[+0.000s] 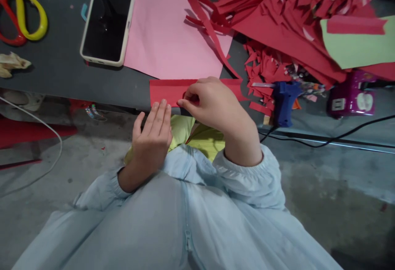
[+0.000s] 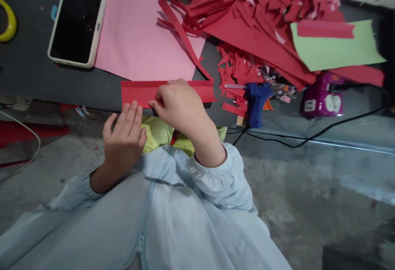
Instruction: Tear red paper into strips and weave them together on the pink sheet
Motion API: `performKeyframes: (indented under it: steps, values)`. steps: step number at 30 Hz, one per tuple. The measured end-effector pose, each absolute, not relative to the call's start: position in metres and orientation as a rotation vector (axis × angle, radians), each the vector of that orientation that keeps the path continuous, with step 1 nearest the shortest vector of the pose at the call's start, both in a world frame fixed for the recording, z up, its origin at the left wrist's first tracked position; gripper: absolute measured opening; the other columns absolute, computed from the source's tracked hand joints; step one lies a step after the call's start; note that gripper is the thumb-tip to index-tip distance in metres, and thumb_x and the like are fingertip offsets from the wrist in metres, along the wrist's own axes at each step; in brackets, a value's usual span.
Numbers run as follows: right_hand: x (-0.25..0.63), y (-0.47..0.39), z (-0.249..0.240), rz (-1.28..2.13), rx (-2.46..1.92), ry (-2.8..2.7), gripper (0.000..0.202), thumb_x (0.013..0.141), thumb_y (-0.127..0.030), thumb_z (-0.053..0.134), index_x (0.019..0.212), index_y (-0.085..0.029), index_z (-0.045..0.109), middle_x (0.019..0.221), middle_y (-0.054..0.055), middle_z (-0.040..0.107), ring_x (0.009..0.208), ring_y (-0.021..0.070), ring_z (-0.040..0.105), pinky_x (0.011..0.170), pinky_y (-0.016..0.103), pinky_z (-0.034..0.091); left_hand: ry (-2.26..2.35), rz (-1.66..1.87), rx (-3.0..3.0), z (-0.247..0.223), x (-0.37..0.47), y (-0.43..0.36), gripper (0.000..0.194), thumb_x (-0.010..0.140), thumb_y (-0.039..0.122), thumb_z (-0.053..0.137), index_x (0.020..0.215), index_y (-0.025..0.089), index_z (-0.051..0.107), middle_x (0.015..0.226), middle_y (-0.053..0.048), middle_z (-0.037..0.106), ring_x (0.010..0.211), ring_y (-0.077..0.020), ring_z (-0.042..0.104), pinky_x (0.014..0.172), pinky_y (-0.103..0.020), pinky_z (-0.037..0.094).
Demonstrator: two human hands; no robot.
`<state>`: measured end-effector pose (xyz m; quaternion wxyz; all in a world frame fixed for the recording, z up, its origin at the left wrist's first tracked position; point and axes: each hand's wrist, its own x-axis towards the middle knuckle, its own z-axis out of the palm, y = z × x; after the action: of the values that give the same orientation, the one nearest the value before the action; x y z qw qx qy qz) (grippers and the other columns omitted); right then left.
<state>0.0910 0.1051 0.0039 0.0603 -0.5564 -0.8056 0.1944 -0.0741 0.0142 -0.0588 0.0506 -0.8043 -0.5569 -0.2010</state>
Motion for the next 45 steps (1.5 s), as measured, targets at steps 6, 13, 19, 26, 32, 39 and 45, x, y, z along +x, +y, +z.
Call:
performKeyframes:
  steps: [6,13,19,26,32,39,45]
  values:
    - [0.091,0.11,0.005,0.583,-1.666,-2.485,0.02,0.09,-0.028,0.06,0.081,-0.015,0.072,0.084,0.013,0.073,0.083,0.0252,0.06,0.079,0.037,0.04,-1.734,-0.661,-2.516,-0.058,-0.067,0.011,0.058,0.093,0.018,0.047,0.151,0.01,0.044,0.148,-0.017,0.053,0.141,-0.0273,0.05,0.124,-0.049,0.026]
    - [0.09,0.112,0.007,0.576,-1.675,-2.503,0.019,0.09,-0.027,0.061,0.08,-0.016,0.073,0.083,0.013,0.073,0.083,0.0266,0.062,0.077,0.037,0.04,-1.71,-0.693,-2.589,-0.052,-0.064,0.013,0.053,0.094,0.016,0.047,0.147,0.012,0.049,0.145,-0.015,0.057,0.139,-0.029,0.052,0.122,-0.053,0.029]
    - [0.09,0.113,0.008,0.575,-1.682,-2.506,0.021,0.091,-0.029,0.061,0.08,-0.016,0.074,0.083,0.013,0.073,0.082,0.0257,0.062,0.074,0.036,0.039,-1.737,-0.653,-2.555,-0.05,-0.065,0.014,0.055,0.093,0.017,0.046,0.147,0.009,0.047,0.146,-0.016,0.056,0.137,-0.0271,0.055,0.122,-0.049,0.028]
    - [0.09,0.113,0.009,0.581,-1.672,-2.516,0.022,0.091,-0.029,0.06,0.078,-0.016,0.073,0.081,0.012,0.072,0.081,0.0261,0.062,0.074,0.036,0.039,-1.784,-0.667,-2.505,-0.049,-0.069,0.015,0.054,0.092,0.018,0.047,0.146,0.013,0.049,0.145,-0.014,0.059,0.135,-0.025,0.056,0.119,-0.043,0.03]
    - [0.091,0.113,0.009,0.596,-1.684,-2.508,0.019,0.09,-0.028,0.062,0.079,-0.016,0.072,0.082,0.012,0.072,0.083,0.0262,0.062,0.074,0.036,0.039,-1.816,-0.639,-2.482,-0.046,-0.079,0.016,0.055,0.092,0.017,0.045,0.147,0.013,0.049,0.144,-0.015,0.059,0.134,-0.0252,0.057,0.111,-0.04,0.037]
    - [0.09,0.113,0.01,0.598,-1.709,-2.522,0.018,0.089,-0.028,0.062,0.079,-0.017,0.072,0.083,0.012,0.073,0.084,0.0268,0.062,0.074,0.037,0.039,-1.808,-0.608,-2.506,-0.048,-0.081,0.016,0.054,0.092,0.014,0.043,0.145,0.007,0.05,0.145,-0.02,0.058,0.136,-0.0274,0.055,0.108,-0.04,0.041]
    - [0.091,0.113,0.009,0.596,-1.686,-2.499,0.019,0.089,-0.029,0.062,0.079,-0.017,0.072,0.082,0.012,0.072,0.084,0.0271,0.062,0.074,0.037,0.04,-1.806,-0.58,-2.458,-0.05,-0.077,0.017,0.05,0.095,0.013,0.043,0.145,0.011,0.051,0.145,-0.02,0.058,0.134,-0.0288,0.057,0.103,-0.039,0.046]
